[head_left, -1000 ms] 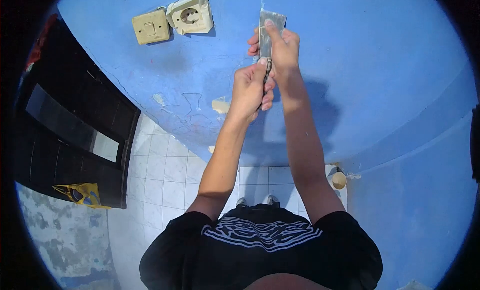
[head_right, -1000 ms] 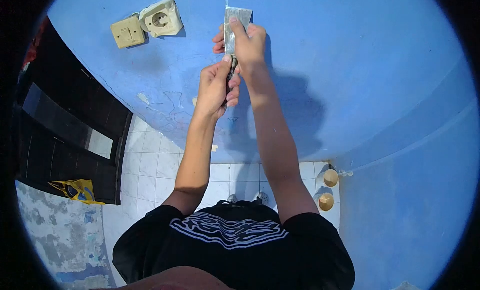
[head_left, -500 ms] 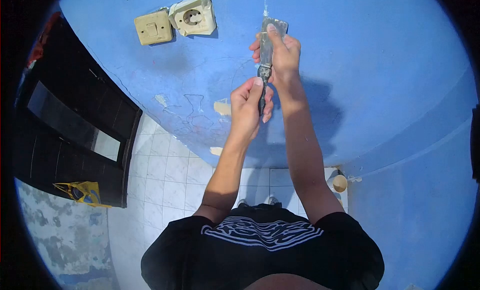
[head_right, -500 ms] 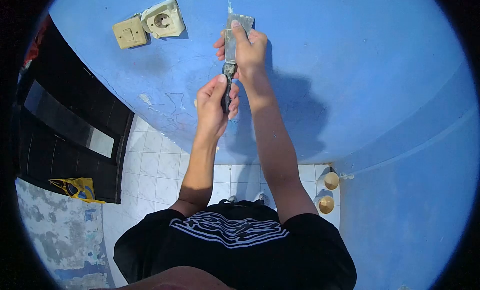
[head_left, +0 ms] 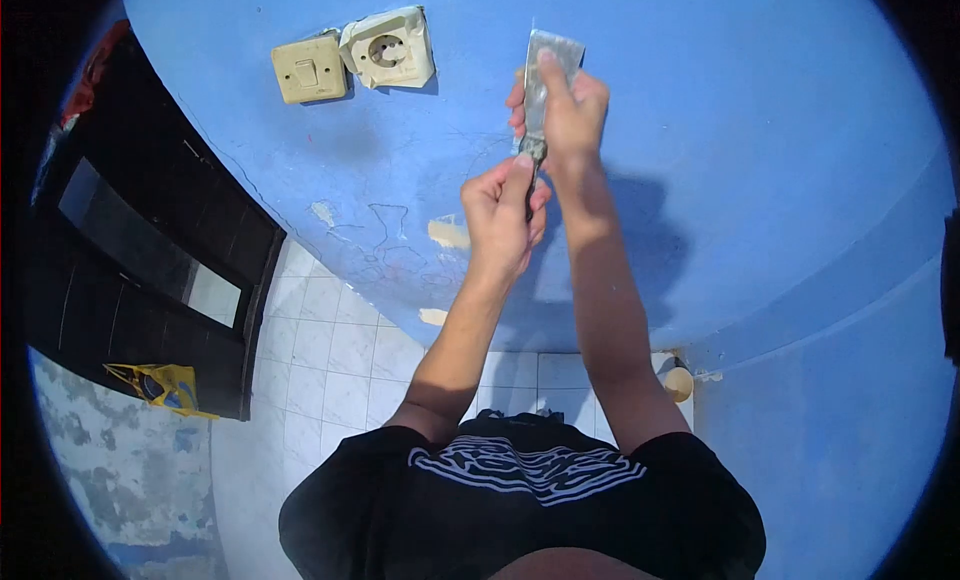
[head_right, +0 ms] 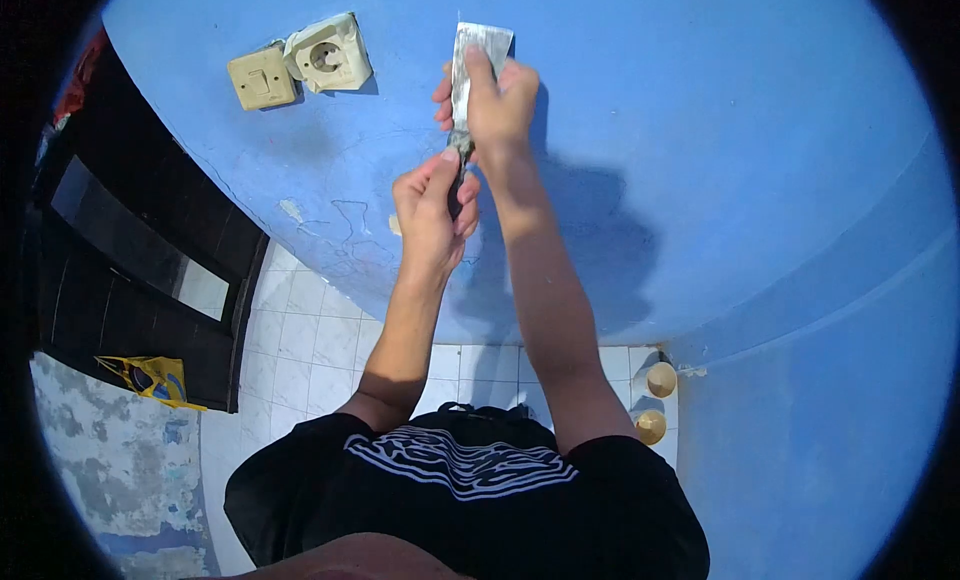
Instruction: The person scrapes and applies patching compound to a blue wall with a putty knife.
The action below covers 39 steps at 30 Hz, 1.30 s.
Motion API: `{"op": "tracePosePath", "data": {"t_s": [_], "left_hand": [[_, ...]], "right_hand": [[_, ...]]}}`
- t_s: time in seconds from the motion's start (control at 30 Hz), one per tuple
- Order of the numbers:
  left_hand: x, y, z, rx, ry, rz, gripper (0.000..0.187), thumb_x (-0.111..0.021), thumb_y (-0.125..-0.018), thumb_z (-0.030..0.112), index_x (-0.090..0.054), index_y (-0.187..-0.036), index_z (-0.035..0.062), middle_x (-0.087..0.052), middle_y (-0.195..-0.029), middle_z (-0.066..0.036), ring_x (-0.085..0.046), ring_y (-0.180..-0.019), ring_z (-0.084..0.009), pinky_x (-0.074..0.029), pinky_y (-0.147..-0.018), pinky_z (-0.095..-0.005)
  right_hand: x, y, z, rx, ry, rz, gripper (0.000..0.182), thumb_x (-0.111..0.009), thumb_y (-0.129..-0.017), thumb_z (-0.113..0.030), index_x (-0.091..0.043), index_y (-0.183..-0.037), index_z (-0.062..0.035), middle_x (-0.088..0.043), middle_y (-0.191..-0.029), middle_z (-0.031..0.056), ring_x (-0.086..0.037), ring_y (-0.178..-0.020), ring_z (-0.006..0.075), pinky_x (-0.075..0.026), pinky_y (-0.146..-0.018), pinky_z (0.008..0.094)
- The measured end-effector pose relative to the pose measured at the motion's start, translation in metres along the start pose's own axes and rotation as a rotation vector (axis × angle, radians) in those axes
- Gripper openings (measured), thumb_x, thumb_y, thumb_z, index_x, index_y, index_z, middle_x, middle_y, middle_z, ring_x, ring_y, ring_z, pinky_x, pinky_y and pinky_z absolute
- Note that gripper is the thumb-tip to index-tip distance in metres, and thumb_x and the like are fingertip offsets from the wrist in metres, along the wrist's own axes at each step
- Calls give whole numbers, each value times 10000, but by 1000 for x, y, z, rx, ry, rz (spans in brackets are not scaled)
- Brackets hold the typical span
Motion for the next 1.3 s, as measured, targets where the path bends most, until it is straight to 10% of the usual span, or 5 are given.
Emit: {"op": "tracePosePath", "data": {"t_s": [1.3], "left_hand": [[16, 4, -10, -53, -133, 47, 300, -534, -1009, 194, -592, -799, -12, -521, -587, -42, -370, -372, -50, -246, -327, -221]], "right_hand": [[-1, 15, 15, 23, -49, 46, 369, -578, -972, -326, -638, -810, 0, -610, -601, 81, -558, -457, 137, -426, -407, 261]]}}
Point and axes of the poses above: each hand's wrist, its own y-axis away from the middle knuckle, its own x-axis out of the back of the hand, z = x × y, the point moved 3 cm from there along -y, towards the middle knuckle
